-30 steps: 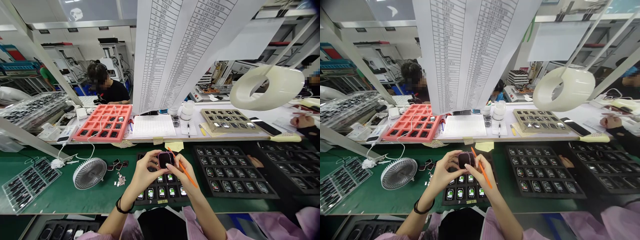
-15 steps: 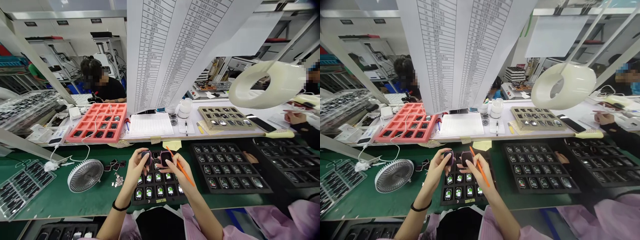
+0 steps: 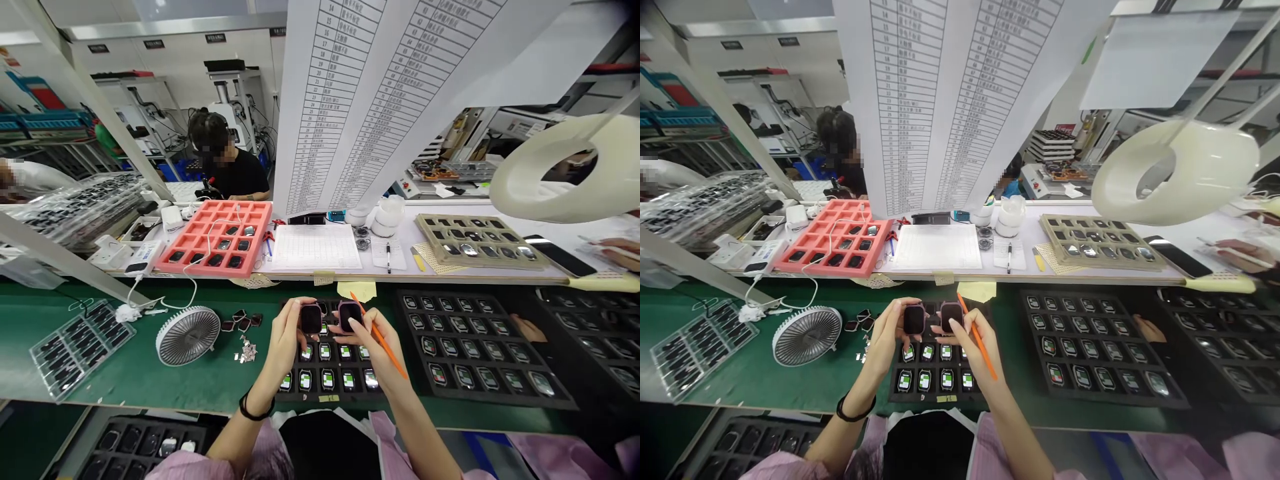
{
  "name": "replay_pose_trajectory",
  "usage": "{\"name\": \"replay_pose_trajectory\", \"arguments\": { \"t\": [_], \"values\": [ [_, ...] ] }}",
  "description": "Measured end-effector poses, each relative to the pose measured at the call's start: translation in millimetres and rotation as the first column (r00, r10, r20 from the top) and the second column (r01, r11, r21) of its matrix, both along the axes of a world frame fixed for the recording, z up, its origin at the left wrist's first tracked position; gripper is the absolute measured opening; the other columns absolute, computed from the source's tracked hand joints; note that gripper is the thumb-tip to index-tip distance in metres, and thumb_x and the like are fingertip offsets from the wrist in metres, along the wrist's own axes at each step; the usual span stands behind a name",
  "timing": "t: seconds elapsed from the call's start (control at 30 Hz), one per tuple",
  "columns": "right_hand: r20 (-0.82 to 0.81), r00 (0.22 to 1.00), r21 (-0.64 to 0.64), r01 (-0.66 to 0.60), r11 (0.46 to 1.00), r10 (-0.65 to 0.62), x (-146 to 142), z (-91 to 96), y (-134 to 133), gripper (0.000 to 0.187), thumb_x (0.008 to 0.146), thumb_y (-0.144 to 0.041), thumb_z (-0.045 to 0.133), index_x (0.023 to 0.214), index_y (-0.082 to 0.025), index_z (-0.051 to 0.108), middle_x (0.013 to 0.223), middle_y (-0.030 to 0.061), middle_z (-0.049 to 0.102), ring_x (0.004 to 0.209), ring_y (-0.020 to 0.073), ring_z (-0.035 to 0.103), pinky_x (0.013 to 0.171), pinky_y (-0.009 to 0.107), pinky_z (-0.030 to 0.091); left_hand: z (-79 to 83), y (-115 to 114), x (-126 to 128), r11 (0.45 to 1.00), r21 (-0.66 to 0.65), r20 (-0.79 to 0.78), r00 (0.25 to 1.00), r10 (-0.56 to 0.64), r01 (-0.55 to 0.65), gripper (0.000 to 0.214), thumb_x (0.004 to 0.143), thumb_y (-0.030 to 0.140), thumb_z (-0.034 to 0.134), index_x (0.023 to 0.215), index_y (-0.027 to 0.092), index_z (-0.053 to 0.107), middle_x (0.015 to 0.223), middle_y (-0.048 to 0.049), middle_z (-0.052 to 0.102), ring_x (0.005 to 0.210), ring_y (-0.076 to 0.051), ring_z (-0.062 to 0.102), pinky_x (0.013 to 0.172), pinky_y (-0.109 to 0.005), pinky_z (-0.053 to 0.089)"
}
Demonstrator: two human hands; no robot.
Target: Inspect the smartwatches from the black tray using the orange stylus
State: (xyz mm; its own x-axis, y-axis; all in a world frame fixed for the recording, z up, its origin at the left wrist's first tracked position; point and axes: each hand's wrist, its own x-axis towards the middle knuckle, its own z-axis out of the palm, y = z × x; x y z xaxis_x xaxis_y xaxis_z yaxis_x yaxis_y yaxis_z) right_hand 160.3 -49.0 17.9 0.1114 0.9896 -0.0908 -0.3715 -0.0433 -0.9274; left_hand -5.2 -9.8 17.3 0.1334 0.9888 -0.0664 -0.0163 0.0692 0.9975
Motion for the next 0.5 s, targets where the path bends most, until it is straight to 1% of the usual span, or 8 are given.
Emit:
{"name": "replay_pose_trajectory", "arguments": {
  "t": [0.1, 0.2, 0.27, 0.3, 0.33, 0.37, 0.43, 0.5],
  "values": [
    [0.022, 1.000, 0.001, -0.011, 1.000, 0.011, 3.3, -7.5, 1.9, 0.042, 0.079, -0.044, 0.071, 0.068, -0.024, 0.036, 0.088, 0.0037, 0.070, 0.076, 0.0276, 0.073, 0.070, 0.043, 0.061, 0.2, 1.0, 0.6, 1.000, 0.022, -0.009, 1.000, -0.011, 0.011, 0.045, 0.091, 0.055, 0.042, 0.105, 0.017, 0.062, 0.084, -0.0035, 0.063, 0.048, -0.010, 0.058, 0.033, -0.018, 0.041],
    [0.156, 0.988, -0.009, 0.017, 1.000, -0.015, 14.9, -40.8, 8.0, 0.041, 0.082, -0.049, 0.065, 0.070, -0.024, 0.035, 0.079, -0.0001, 0.064, 0.068, 0.0229, 0.070, 0.064, 0.038, 0.058, -23.7, 14.0, -4.4, 0.998, 0.053, -0.028, 0.999, -0.022, 0.023, 0.042, 0.090, 0.052, 0.047, 0.112, 0.019, 0.056, 0.092, -0.0048, 0.063, 0.055, -0.011, 0.062, 0.036, -0.017, 0.043],
    [0.405, 0.907, 0.000, 0.122, 0.993, -0.112, 26.5, -80.1, 14.9, 0.041, 0.085, -0.054, 0.057, 0.069, -0.024, 0.033, 0.067, -0.0037, 0.055, 0.060, 0.0182, 0.063, 0.060, 0.033, 0.053, -59.6, 29.2, -13.0, 0.997, 0.076, -0.133, 0.991, 0.015, -0.005, 0.043, 0.091, 0.052, 0.042, 0.118, 0.019, 0.049, 0.100, -0.0070, 0.063, 0.060, -0.012, 0.063, 0.040, -0.019, 0.046],
    [0.553, 0.818, 0.024, 0.177, 0.984, -0.161, 32.6, -103.0, 19.1, 0.044, 0.086, -0.058, 0.052, 0.067, -0.024, 0.032, 0.061, -0.0057, 0.048, 0.054, 0.0156, 0.058, 0.057, 0.030, 0.049, -82.2, 37.4, -18.5, 0.996, 0.085, -0.255, 0.966, 0.052, -0.031, 0.042, 0.093, 0.051, 0.038, 0.120, 0.019, 0.047, 0.106, -0.0079, 0.063, 0.059, -0.011, 0.062, 0.044, -0.020, 0.049],
    [0.606, 0.775, 0.024, 0.212, 0.977, -0.182, 38.4, -126.5, 23.8, 0.047, 0.083, -0.062, 0.052, 0.064, -0.024, 0.032, 0.056, -0.0070, 0.041, 0.051, 0.0144, 0.051, 0.054, 0.028, 0.045, -106.5, 45.0, -24.4, 0.995, 0.085, -0.400, 0.913, 0.079, -0.049, 0.040, 0.094, 0.049, 0.035, 0.120, 0.019, 0.046, 0.107, -0.0078, 0.064, 0.059, -0.010, 0.061, 0.050, -0.022, 0.052],
    [0.634, 0.748, 0.024, 0.235, 0.972, -0.196, 43.6, -149.3, 29.0, 0.049, 0.081, -0.065, 0.052, 0.063, -0.024, 0.032, 0.055, -0.0075, 0.037, 0.050, 0.0136, 0.047, 0.052, 0.027, 0.043, -131.2, 51.4, -30.3, 0.995, 0.071, -0.458, 0.884, 0.089, -0.063, 0.037, 0.094, 0.045, 0.036, 0.116, 0.017, 0.047, 0.105, -0.0093, 0.065, 0.063, -0.012, 0.063, 0.053, -0.024, 0.053],
    [0.685, 0.700, 0.019, 0.259, 0.966, -0.201, 52.1, -189.5, 41.4, 0.052, 0.079, -0.068, 0.052, 0.059, -0.024, 0.032, 0.053, -0.0082, 0.034, 0.048, 0.0122, 0.041, 0.052, 0.027, 0.039, -176.5, 59.0, -40.8, 0.997, 0.049, -0.532, 0.843, 0.077, -0.060, 0.030, 0.093, 0.038, 0.038, 0.108, 0.016, 0.052, 0.097, -0.0104, 0.066, 0.072, -0.018, 0.066, 0.060, -0.028, 0.053],
    [0.729, 0.658, 0.005, 0.269, 0.963, -0.188, 58.4, -219.5, 57.3, 0.049, 0.082, -0.063, 0.053, 0.059, -0.023, 0.037, 0.051, -0.0086, 0.034, 0.046, 0.0113, 0.040, 0.052, 0.027, 0.039, -211.2, 60.1, -48.3, 0.999, 0.044, -0.596, 0.801, 0.049, -0.028, 0.022, 0.091, 0.031, 0.042, 0.102, 0.018, 0.056, 0.096, -0.0091, 0.067, 0.083, -0.020, 0.067, 0.071, -0.030, 0.053]
  ]
}}
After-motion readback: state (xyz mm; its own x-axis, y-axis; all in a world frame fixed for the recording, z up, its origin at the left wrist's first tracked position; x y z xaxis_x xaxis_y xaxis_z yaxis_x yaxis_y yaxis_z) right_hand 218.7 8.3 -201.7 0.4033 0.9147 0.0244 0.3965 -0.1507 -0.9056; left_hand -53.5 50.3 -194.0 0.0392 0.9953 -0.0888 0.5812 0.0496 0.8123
